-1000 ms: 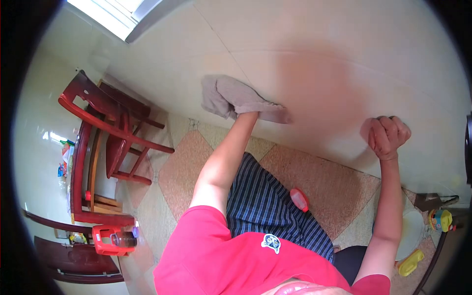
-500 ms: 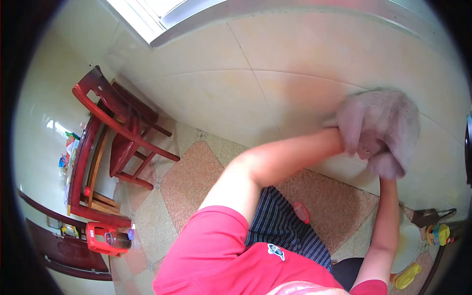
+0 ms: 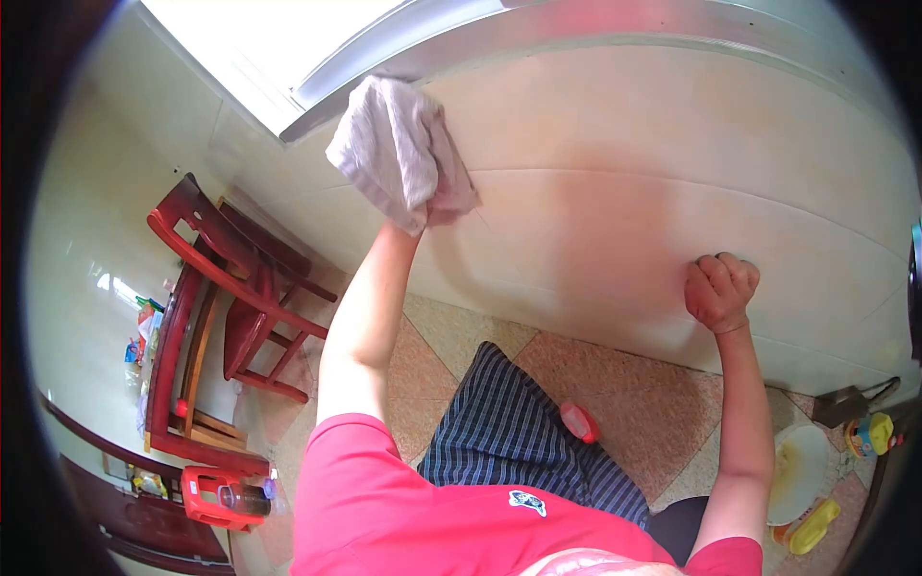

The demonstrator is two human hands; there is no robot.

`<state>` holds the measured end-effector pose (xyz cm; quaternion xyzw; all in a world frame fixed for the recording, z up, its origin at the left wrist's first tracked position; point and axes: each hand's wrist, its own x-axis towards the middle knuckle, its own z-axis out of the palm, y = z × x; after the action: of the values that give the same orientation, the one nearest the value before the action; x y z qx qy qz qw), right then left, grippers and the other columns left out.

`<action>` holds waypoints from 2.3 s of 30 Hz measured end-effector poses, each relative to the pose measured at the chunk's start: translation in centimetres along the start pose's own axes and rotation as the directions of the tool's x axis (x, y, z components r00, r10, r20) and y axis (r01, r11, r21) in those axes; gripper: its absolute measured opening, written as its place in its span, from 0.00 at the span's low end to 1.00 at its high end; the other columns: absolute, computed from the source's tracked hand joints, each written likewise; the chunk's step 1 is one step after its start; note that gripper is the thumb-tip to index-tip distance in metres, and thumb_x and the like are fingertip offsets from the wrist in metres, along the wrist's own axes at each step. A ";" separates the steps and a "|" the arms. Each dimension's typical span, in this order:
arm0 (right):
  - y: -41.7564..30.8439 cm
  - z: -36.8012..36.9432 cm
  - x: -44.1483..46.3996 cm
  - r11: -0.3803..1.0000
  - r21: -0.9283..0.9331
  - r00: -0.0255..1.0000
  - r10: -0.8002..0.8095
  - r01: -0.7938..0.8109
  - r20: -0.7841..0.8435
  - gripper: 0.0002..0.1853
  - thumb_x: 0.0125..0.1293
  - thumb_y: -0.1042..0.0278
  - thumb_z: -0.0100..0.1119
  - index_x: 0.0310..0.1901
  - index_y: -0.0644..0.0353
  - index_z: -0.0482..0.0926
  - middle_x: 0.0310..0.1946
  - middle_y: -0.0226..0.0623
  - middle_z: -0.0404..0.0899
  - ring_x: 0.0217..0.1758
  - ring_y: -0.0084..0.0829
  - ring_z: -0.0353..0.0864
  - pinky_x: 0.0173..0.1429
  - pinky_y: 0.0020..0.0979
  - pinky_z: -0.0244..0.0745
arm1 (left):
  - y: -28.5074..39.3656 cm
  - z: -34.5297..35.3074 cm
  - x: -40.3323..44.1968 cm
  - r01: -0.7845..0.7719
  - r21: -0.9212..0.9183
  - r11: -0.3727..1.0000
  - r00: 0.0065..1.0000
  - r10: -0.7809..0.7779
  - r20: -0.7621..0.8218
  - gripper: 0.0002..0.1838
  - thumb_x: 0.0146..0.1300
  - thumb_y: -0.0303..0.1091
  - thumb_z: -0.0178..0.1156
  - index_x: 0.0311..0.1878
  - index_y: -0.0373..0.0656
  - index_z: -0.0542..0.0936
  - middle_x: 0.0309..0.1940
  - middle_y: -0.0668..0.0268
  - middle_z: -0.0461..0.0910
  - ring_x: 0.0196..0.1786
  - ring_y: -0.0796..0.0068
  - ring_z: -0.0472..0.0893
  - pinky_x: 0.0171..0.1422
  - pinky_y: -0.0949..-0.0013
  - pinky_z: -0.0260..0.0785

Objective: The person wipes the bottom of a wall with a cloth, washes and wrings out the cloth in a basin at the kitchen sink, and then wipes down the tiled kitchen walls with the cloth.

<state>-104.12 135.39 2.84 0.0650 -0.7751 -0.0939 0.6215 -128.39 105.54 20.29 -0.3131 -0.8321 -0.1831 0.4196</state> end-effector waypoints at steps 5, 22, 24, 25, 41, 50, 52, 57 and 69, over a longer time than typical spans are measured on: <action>-0.3 0.0 0.3 1.000 -0.020 1.000 0.002 -0.001 0.009 0.08 0.44 0.73 0.60 0.28 0.47 0.77 0.33 0.21 0.73 0.42 0.25 0.72 0.44 0.31 0.59 | 2.3 -0.7 -0.1 -0.182 -0.317 0.931 0.973 0.125 -0.193 0.30 0.69 0.44 0.49 0.70 0.42 0.57 0.67 0.60 0.61 0.70 0.64 0.59 0.73 0.66 0.48; 0.0 -0.3 0.1 1.000 -0.010 1.000 0.015 -0.015 0.011 0.08 0.44 0.73 0.61 0.28 0.46 0.77 0.34 0.20 0.73 0.42 0.25 0.72 0.45 0.30 0.60 | 3.6 0.4 0.5 -0.132 -0.229 0.964 0.962 0.069 -0.265 0.21 0.70 0.43 0.49 0.60 0.40 0.68 0.54 0.63 0.69 0.58 0.66 0.69 0.65 0.66 0.60; -0.1 0.0 0.0 1.000 -0.017 1.000 0.019 -0.019 0.000 0.08 0.44 0.73 0.60 0.27 0.46 0.77 0.34 0.20 0.73 0.42 0.25 0.72 0.45 0.31 0.59 | 3.0 -0.5 1.0 -0.234 -0.324 0.917 0.964 0.175 -0.200 0.23 0.69 0.44 0.51 0.61 0.40 0.67 0.55 0.64 0.68 0.58 0.67 0.68 0.64 0.67 0.59; -0.1 0.1 0.1 1.000 -0.029 1.000 0.009 -0.009 0.000 0.08 0.45 0.73 0.60 0.27 0.46 0.77 0.34 0.20 0.73 0.42 0.25 0.72 0.45 0.31 0.59 | 2.5 -1.2 1.4 -0.211 -0.524 0.825 0.978 0.175 -0.117 0.24 0.68 0.44 0.51 0.62 0.40 0.65 0.56 0.65 0.68 0.59 0.68 0.67 0.65 0.68 0.59; -0.2 -0.1 -0.1 0.999 -0.043 1.000 0.003 -0.003 0.011 0.07 0.44 0.72 0.61 0.27 0.47 0.76 0.34 0.21 0.73 0.42 0.26 0.72 0.46 0.31 0.59 | 6.2 -0.2 0.4 0.029 -0.241 0.970 0.998 -0.040 -0.042 0.24 0.70 0.38 0.48 0.67 0.43 0.60 0.61 0.61 0.65 0.64 0.68 0.64 0.69 0.67 0.55; -0.8 -1.4 1.6 0.976 0.184 0.993 0.115 -0.115 0.012 0.06 0.49 0.70 0.59 0.30 0.47 0.77 0.35 0.26 0.75 0.42 0.33 0.73 0.47 0.35 0.62 | 17.0 4.8 -2.3 -0.320 -0.338 0.885 0.946 0.318 -0.061 0.25 0.69 0.34 0.48 0.68 0.41 0.60 0.64 0.59 0.64 0.65 0.65 0.65 0.70 0.67 0.55; -1.9 -2.0 3.1 0.952 0.290 0.988 0.131 -0.102 -0.082 0.07 0.51 0.70 0.58 0.34 0.48 0.77 0.37 0.29 0.75 0.43 0.36 0.73 0.48 0.37 0.64 | 20.3 5.4 -3.1 -0.393 -0.417 0.819 0.912 0.405 -0.065 0.25 0.69 0.33 0.48 0.68 0.41 0.60 0.65 0.58 0.64 0.65 0.65 0.65 0.71 0.67 0.55; -5.4 -3.5 9.1 0.967 0.254 0.970 0.092 -0.033 -0.226 0.16 0.55 0.64 0.58 0.47 0.49 0.75 0.49 0.38 0.75 0.48 0.45 0.73 0.54 0.45 0.69 | 23.8 5.4 -2.6 -0.026 -0.981 0.193 0.790 0.605 0.098 0.27 0.67 0.32 0.50 0.69 0.41 0.60 0.67 0.57 0.62 0.68 0.64 0.62 0.73 0.66 0.52; -0.5 -2.9 10.5 0.983 -0.184 1.000 -0.003 0.009 0.031 0.32 0.47 0.66 0.62 0.56 0.23 0.71 0.63 0.16 0.67 0.65 0.36 0.64 0.66 0.50 0.54 | 18.9 -1.5 -3.2 -0.304 -0.697 0.649 0.658 0.672 0.339 0.13 0.59 0.34 0.53 0.47 0.43 0.76 0.49 0.56 0.77 0.52 0.55 0.75 0.55 0.54 0.68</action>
<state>-103.58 132.42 13.31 0.0083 -0.7723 -0.1680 0.6126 -113.32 117.45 19.31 -0.6890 -0.6937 -0.1989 0.0665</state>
